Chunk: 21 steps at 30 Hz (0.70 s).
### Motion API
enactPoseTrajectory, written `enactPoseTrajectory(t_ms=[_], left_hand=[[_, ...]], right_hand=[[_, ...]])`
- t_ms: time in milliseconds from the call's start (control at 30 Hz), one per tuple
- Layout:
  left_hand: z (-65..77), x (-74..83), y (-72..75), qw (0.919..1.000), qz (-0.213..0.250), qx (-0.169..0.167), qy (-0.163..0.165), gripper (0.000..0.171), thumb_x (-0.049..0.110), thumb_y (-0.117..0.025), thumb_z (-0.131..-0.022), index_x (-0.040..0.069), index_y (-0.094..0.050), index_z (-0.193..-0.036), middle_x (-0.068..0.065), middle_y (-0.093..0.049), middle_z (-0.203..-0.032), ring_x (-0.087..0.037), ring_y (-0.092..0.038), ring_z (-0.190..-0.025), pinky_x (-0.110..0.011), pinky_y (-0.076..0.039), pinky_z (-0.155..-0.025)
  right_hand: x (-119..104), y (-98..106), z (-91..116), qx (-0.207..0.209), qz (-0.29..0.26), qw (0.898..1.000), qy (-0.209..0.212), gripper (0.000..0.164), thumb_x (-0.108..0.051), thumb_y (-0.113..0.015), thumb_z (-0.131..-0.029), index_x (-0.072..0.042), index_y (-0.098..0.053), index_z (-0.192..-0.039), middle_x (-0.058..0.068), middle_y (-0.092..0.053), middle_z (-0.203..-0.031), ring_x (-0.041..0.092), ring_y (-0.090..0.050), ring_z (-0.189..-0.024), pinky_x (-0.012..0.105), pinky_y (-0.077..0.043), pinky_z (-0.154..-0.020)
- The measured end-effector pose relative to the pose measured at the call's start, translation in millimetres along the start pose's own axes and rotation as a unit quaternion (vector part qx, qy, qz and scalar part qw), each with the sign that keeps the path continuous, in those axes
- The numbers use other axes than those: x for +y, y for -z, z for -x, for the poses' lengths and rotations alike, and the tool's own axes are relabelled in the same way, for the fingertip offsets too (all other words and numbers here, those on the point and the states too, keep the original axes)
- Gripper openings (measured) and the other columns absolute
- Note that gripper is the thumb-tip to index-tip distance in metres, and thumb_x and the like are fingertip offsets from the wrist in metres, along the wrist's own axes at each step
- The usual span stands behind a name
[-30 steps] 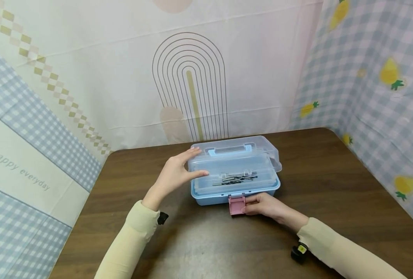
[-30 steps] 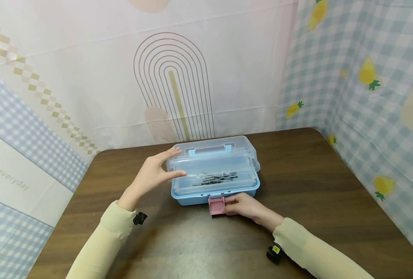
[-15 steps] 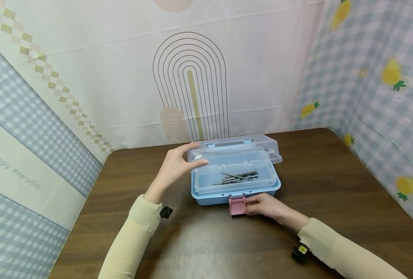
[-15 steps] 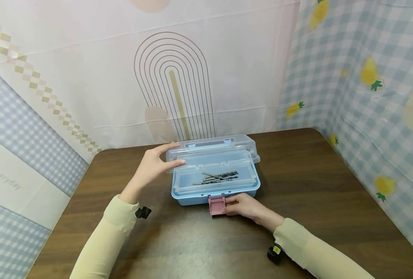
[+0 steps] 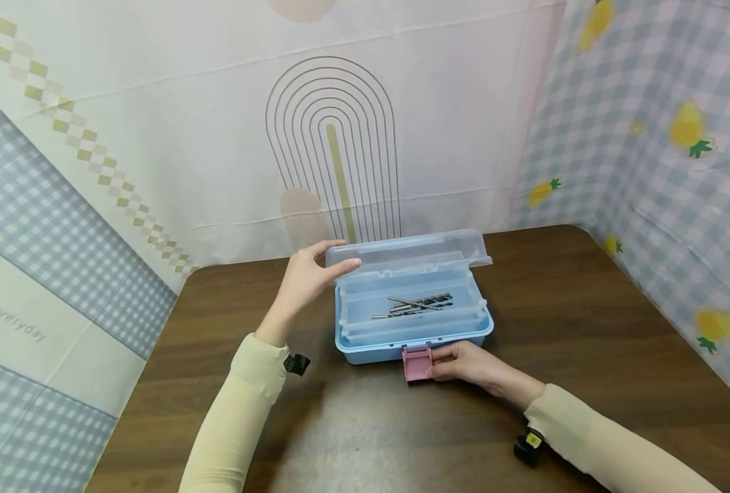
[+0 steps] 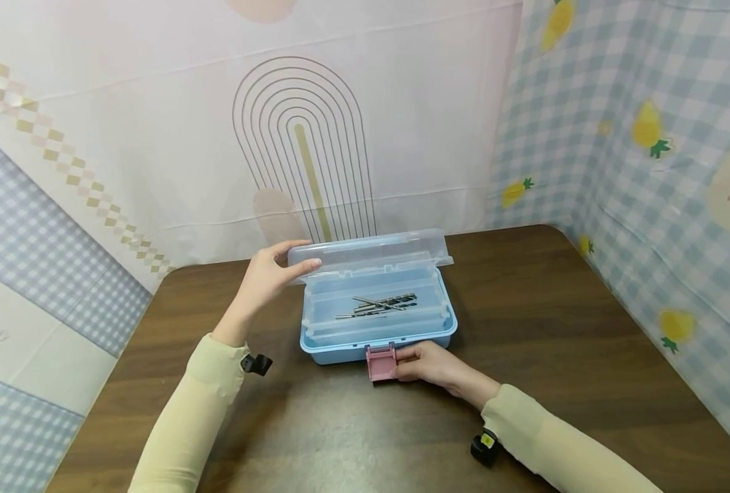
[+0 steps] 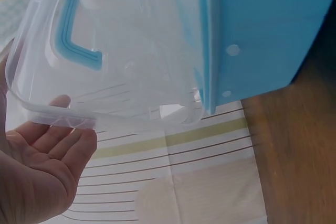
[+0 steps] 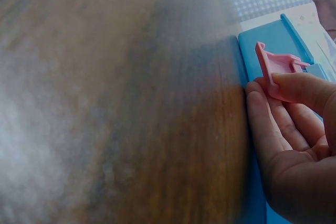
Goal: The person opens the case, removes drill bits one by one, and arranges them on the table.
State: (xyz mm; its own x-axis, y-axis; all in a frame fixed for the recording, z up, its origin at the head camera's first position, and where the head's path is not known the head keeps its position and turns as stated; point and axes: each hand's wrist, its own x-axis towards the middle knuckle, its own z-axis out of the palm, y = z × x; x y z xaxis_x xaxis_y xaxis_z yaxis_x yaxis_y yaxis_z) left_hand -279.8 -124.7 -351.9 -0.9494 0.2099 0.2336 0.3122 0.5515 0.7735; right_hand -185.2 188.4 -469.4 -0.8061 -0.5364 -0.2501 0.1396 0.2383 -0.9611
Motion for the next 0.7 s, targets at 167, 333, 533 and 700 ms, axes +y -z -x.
enactPoseTrajectory(t_ms=[167, 333, 533, 700], left_hand=[[-6.5, 1.0, 3.2, 0.9995, 0.024, 0.003, 0.019, 0.070, 0.068, -0.074, -0.079, 0.023, -0.067, -0.132, 0.000, -0.066, -0.130, -0.019, -0.062, -0.106, -0.042, -0.054, -0.084], [-15.3, 2.6, 3.9, 0.9988, 0.036, 0.008, 0.033, 0.070, 0.070, -0.073, -0.078, 0.023, -0.067, -0.131, 0.001, -0.067, -0.127, -0.017, -0.062, -0.110, -0.043, -0.051, -0.092], [-28.1, 5.8, 6.9, 0.9987, 0.035, 0.006, 0.036, 0.067, 0.061, -0.072, -0.085, 0.016, -0.065, -0.133, -0.007, -0.065, -0.130, -0.023, -0.060, -0.116, -0.045, -0.048, -0.099], [-36.2, 8.5, 7.6, 0.9980, 0.039, 0.002, 0.050, 0.072, 0.061, -0.071, -0.085, 0.014, -0.062, -0.138, -0.010, -0.058, -0.141, -0.027, -0.054, -0.128, -0.047, -0.045, -0.104]], right_hand=[[0, 0, -1, -0.002, -0.002, 1.000, 0.005, 0.038, -0.007, -0.068, -0.092, 0.014, -0.063, -0.124, 0.015, -0.072, -0.110, 0.008, -0.063, -0.090, 0.023, -0.053, -0.080], [-1, -1, 0, -0.002, -0.007, 1.000, 0.002, 0.039, -0.007, -0.068, -0.092, 0.014, -0.063, -0.125, 0.015, -0.072, -0.110, 0.008, -0.063, -0.090, 0.023, -0.053, -0.080], [-1, -1, 0, -0.004, -0.008, 1.000, 0.009, 0.037, -0.005, -0.066, -0.093, 0.015, -0.063, -0.124, 0.015, -0.071, -0.109, 0.008, -0.062, -0.089, 0.023, -0.054, -0.079], [-1, -1, 1, -0.003, -0.003, 1.000, 0.004, 0.035, -0.005, -0.066, -0.092, 0.014, -0.064, -0.122, 0.012, -0.071, -0.107, 0.008, -0.061, -0.088, 0.023, -0.053, -0.078]])
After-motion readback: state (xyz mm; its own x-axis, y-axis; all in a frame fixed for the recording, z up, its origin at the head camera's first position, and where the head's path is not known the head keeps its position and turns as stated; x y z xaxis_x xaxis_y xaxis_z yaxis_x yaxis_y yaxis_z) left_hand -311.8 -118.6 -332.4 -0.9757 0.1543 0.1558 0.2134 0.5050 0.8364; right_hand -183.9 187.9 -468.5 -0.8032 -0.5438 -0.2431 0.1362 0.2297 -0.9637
